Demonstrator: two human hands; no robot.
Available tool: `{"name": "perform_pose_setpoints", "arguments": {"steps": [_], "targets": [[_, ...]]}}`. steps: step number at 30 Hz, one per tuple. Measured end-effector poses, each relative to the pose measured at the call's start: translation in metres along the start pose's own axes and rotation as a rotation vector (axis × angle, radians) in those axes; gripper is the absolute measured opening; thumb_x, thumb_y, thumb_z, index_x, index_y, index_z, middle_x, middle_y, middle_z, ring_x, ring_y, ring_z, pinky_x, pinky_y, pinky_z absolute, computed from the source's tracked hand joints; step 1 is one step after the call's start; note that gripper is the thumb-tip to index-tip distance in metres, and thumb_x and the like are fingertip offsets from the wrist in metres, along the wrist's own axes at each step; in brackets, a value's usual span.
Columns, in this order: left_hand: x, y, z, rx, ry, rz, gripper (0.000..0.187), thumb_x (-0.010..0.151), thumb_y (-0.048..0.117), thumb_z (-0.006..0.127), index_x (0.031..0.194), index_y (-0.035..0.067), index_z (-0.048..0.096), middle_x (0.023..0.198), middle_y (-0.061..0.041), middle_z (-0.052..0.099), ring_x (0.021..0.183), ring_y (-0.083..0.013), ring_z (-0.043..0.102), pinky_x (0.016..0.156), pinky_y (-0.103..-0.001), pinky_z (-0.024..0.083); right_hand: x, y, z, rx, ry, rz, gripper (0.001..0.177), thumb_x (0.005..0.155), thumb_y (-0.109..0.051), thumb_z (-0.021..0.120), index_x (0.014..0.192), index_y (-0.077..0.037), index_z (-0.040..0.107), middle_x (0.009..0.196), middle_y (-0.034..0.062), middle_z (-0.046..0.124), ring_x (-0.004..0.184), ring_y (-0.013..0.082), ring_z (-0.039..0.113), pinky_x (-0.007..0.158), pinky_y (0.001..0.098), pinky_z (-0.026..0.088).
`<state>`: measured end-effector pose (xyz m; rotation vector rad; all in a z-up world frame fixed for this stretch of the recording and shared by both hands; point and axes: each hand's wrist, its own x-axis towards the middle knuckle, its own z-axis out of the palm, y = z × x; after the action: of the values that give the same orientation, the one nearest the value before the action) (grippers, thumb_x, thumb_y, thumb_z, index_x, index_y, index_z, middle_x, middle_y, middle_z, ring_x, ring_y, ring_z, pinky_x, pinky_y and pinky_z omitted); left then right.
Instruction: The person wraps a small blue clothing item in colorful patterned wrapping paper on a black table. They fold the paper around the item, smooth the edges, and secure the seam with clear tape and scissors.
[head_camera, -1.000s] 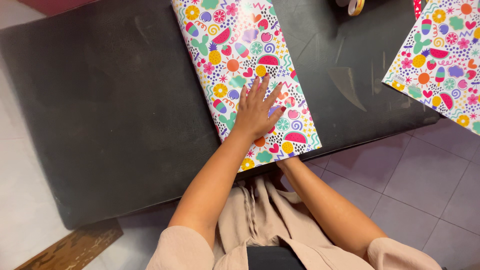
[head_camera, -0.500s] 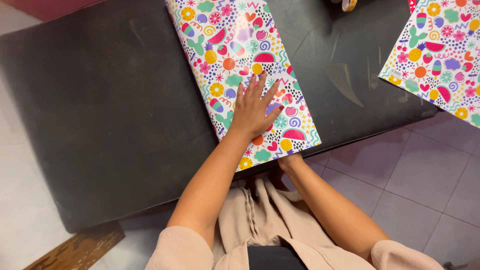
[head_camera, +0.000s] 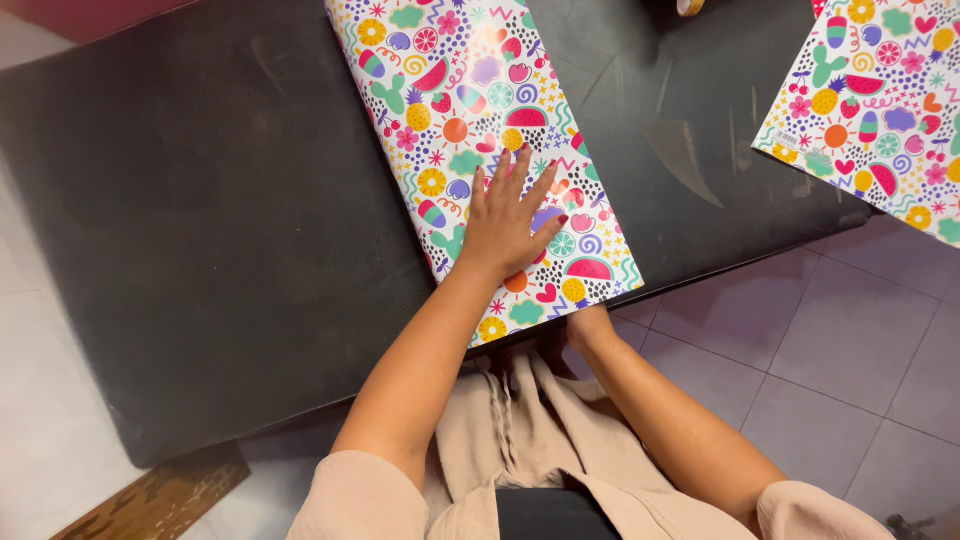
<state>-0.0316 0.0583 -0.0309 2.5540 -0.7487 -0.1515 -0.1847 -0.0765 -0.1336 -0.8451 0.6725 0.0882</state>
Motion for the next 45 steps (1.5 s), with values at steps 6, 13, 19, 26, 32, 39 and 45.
{"name": "perform_pose_setpoints", "arguments": {"steps": [6,13,19,26,32,39,45], "targets": [[0.0,0.001,-0.003,-0.001,0.017,0.002,0.073,0.095,0.056,0.059,0.159,0.027,0.038,0.169,-0.016,0.023,0.157,-0.038,0.016,0.125,-0.062,0.008,-0.016,-0.018,0.02,0.138,-0.061,-0.056,0.047,0.102,-0.028,0.056,0.143,-0.005,0.048,0.139,0.0094,0.06,0.127,0.0211,0.059,0.107,0.0396,0.05],[-0.005,0.001,0.005,0.016,0.006,0.005,0.076,0.093,0.059,0.06,0.159,0.027,0.037,0.169,-0.017,0.021,0.157,-0.0392,0.014,0.124,-0.063,0.007,-0.017,-0.015,-0.003,-0.277,-0.015,-0.104,0.045,0.092,-0.011,0.067,0.135,-0.003,0.055,0.128,0.0086,0.064,0.115,0.0191,0.063,0.095,0.0353,0.054],[-0.009,0.003,0.018,0.044,0.032,0.03,0.079,0.095,0.058,0.058,0.161,0.023,0.032,0.17,-0.018,0.019,0.158,-0.0404,0.013,0.124,-0.064,0.008,-0.015,-0.025,-0.035,-0.468,0.002,0.053,0.028,0.111,-0.019,0.062,0.112,0.009,0.064,0.098,0.0182,0.068,0.079,0.0235,0.062,0.064,0.0388,0.048],[-0.008,0.006,0.024,0.075,-0.026,0.01,0.08,0.097,0.058,0.056,0.163,0.023,0.028,0.169,-0.021,0.016,0.157,-0.0418,0.012,0.123,-0.063,0.008,-0.037,-0.064,-0.042,-0.303,-0.216,0.411,0.027,0.09,-0.016,0.06,0.109,0.001,0.069,0.097,0.0099,0.076,0.084,0.0195,0.072,0.075,0.0367,0.061],[-0.011,0.02,0.025,0.067,-0.019,0.048,0.084,0.094,0.062,0.058,0.163,0.024,0.028,0.17,-0.022,0.015,0.158,-0.0403,0.013,0.126,-0.059,0.009,-0.027,-0.062,-0.029,-0.381,-0.178,0.479,0.04,0.101,-0.035,0.06,0.104,0.004,0.07,0.09,0.0132,0.075,0.074,0.019,0.07,0.071,0.0331,0.058],[-0.015,0.022,0.024,0.04,-0.08,0.041,0.106,0.077,0.073,0.067,0.159,0.02,0.029,0.167,-0.024,0.015,0.155,-0.0412,0.012,0.124,-0.061,0.007,-0.03,-0.143,-0.039,-0.818,-0.045,-0.017,0.028,0.104,-0.027,0.072,0.108,0.001,0.072,0.089,0.0151,0.066,0.071,0.0196,0.055,0.065,0.0335,0.044],[-0.025,0.023,0.043,0.083,0.048,0.088,0.101,0.085,0.068,0.068,0.161,0.012,0.03,0.164,-0.021,0.026,0.155,-0.0384,0.019,0.127,-0.061,0.01,-0.02,-0.153,0.019,-1.386,-0.209,-0.703,0.034,0.087,-0.008,0.075,0.121,-0.009,0.075,0.127,0.017,0.065,0.116,0.0343,0.061,0.095,0.0416,0.05]]}}
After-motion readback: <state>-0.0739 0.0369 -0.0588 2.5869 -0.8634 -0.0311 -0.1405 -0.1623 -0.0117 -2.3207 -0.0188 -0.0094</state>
